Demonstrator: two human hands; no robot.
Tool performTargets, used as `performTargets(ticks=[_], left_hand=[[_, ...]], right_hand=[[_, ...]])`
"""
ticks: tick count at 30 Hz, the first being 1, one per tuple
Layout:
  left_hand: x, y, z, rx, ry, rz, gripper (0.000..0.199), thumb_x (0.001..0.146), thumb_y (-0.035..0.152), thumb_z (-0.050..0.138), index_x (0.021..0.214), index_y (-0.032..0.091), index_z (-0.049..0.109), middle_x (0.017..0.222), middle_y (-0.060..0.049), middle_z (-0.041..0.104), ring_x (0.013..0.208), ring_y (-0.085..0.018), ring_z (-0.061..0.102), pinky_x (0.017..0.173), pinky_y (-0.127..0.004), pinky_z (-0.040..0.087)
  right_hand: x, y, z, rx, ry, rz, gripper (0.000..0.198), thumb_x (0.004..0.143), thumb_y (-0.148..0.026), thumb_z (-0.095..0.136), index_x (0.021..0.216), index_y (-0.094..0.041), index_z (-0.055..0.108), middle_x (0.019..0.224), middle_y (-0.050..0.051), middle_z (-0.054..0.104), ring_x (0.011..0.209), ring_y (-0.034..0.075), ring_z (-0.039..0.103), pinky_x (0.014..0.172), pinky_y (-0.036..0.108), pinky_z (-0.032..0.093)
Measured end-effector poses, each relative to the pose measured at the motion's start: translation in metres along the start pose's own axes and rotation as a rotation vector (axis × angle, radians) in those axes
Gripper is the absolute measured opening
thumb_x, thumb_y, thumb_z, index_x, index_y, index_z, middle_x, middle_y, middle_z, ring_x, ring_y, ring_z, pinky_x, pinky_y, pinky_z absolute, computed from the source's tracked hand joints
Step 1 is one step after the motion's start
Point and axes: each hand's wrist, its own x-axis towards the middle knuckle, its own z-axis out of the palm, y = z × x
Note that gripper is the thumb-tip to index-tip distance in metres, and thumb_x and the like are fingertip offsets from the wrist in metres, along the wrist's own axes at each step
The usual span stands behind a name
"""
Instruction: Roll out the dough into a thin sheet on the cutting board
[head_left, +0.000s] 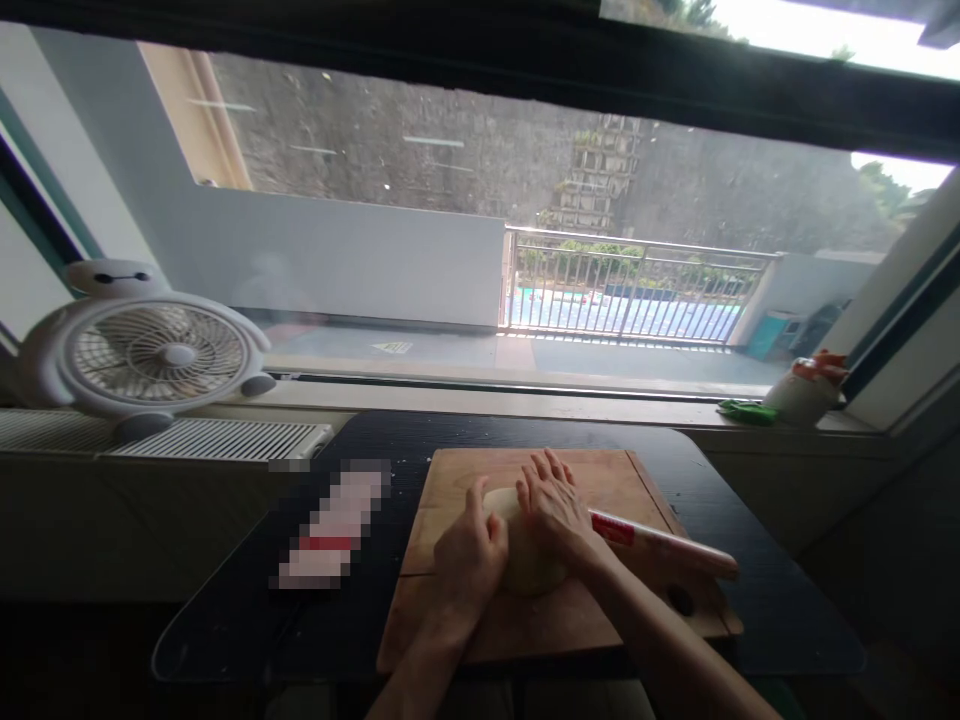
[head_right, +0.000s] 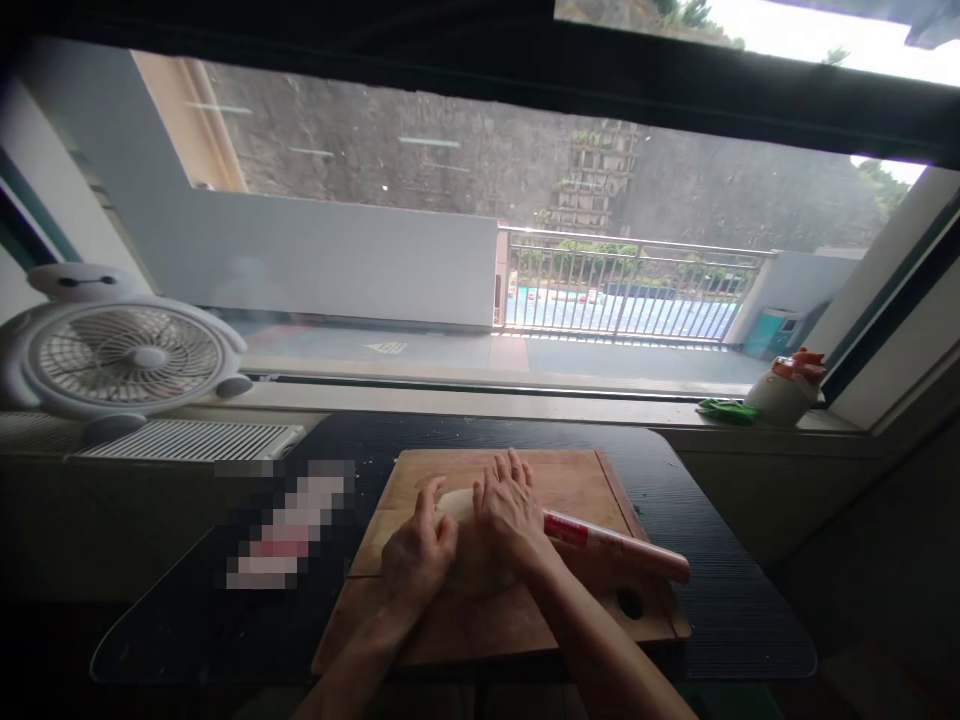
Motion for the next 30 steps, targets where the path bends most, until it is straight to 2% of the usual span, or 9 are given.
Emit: performTargets(ticks=[5,9,11,14,16,19,23,27,30], left_hand=[[0.000,0.004,-0.004,-0.019,-0.017,-0.023,0.048,0.083,0.022,0.044,0.131,0.023,0.035,0.098,-0.004,0.067,0.078,-0.019,0.065,0.063,-0.026,0.043],[0.001,0.004,-0.005,-0.006,-0.052,-0.045,0.049,0.083,0.023,0.045,0.130,0.023,0.036,0.091,-0.004,0.068,0.073,-0.018,0.065,0.061,-0.026,0.042],[0.002,0.004,-0.005,-0.001,-0.061,-0.040,0.048,0.083,0.024,0.045,0.130,0.023,0.036,0.093,-0.005,0.068,0.075,-0.018,0.065,0.063,-0.026,0.043],[0.002,0.004,-0.007,-0.034,-0.053,-0.030,0.047,0.084,0.024,0.045,0.130,0.023,0.037,0.097,-0.006,0.067,0.079,-0.018,0.065,0.065,-0.026,0.043],[0.001,0.003,-0.007,-0.052,-0.030,-0.030,0.047,0.083,0.023,0.045,0.129,0.022,0.037,0.097,-0.005,0.067,0.079,-0.018,0.064,0.066,-0.026,0.044],[0.000,0.002,-0.006,-0.063,0.018,-0.031,0.047,0.083,0.021,0.045,0.129,0.020,0.037,0.095,-0.006,0.068,0.080,-0.018,0.064,0.067,-0.027,0.044],[0.001,0.002,-0.003,-0.097,0.011,-0.049,0.045,0.083,0.021,0.045,0.128,0.021,0.039,0.097,-0.006,0.068,0.084,-0.018,0.065,0.069,-0.026,0.045],[0.001,0.002,-0.003,-0.118,0.007,-0.061,0.047,0.083,0.020,0.044,0.130,0.021,0.036,0.104,-0.007,0.066,0.087,-0.018,0.064,0.069,-0.026,0.046],[0.001,0.003,-0.004,-0.105,0.012,-0.058,0.048,0.083,0.019,0.044,0.130,0.020,0.035,0.106,-0.008,0.065,0.089,-0.019,0.064,0.072,-0.027,0.046]], right_hand=[[0.031,0.010,-0.004,0.009,-0.183,0.144,0.047,0.093,-0.039,0.022,0.116,-0.016,0.055,0.139,0.013,0.035,0.132,0.027,0.019,0.103,0.048,0.015],[0.013,0.000,0.001,0.005,-0.022,-0.005,0.050,0.094,-0.042,0.021,0.128,-0.014,0.045,0.141,0.011,0.032,0.134,0.024,0.012,0.106,0.041,0.012],[0.003,-0.003,0.000,-0.003,0.056,-0.060,0.047,0.094,-0.040,0.023,0.128,-0.015,0.044,0.140,0.009,0.034,0.133,0.022,0.015,0.105,0.037,0.014],[0.002,0.005,-0.006,-0.020,0.019,-0.017,0.040,0.094,-0.035,0.024,0.105,-0.017,0.058,0.121,0.010,0.051,0.115,0.021,0.040,0.096,0.032,0.027],[0.003,0.017,-0.011,-0.063,0.007,0.059,0.040,0.094,-0.035,0.025,0.092,-0.017,0.061,0.103,0.010,0.059,0.097,0.019,0.050,0.087,0.031,0.033],[-0.001,0.032,-0.016,-0.113,0.036,0.147,0.044,0.095,-0.038,0.021,0.089,-0.018,0.060,0.090,0.009,0.062,0.084,0.018,0.054,0.076,0.030,0.036],[-0.014,0.025,-0.020,-0.066,-0.069,0.143,0.050,0.095,-0.039,0.015,0.085,-0.021,0.060,0.079,0.006,0.064,0.070,0.016,0.056,0.066,0.028,0.036],[-0.012,0.004,-0.015,-0.048,-0.021,-0.010,0.035,0.092,-0.030,0.025,0.087,-0.019,0.058,0.084,0.006,0.061,0.081,0.018,0.054,0.073,0.028,0.036],[0.008,0.003,-0.012,-0.015,-0.025,0.057,0.029,0.089,-0.026,0.030,0.089,-0.016,0.057,0.095,0.010,0.058,0.089,0.020,0.051,0.079,0.030,0.036]])
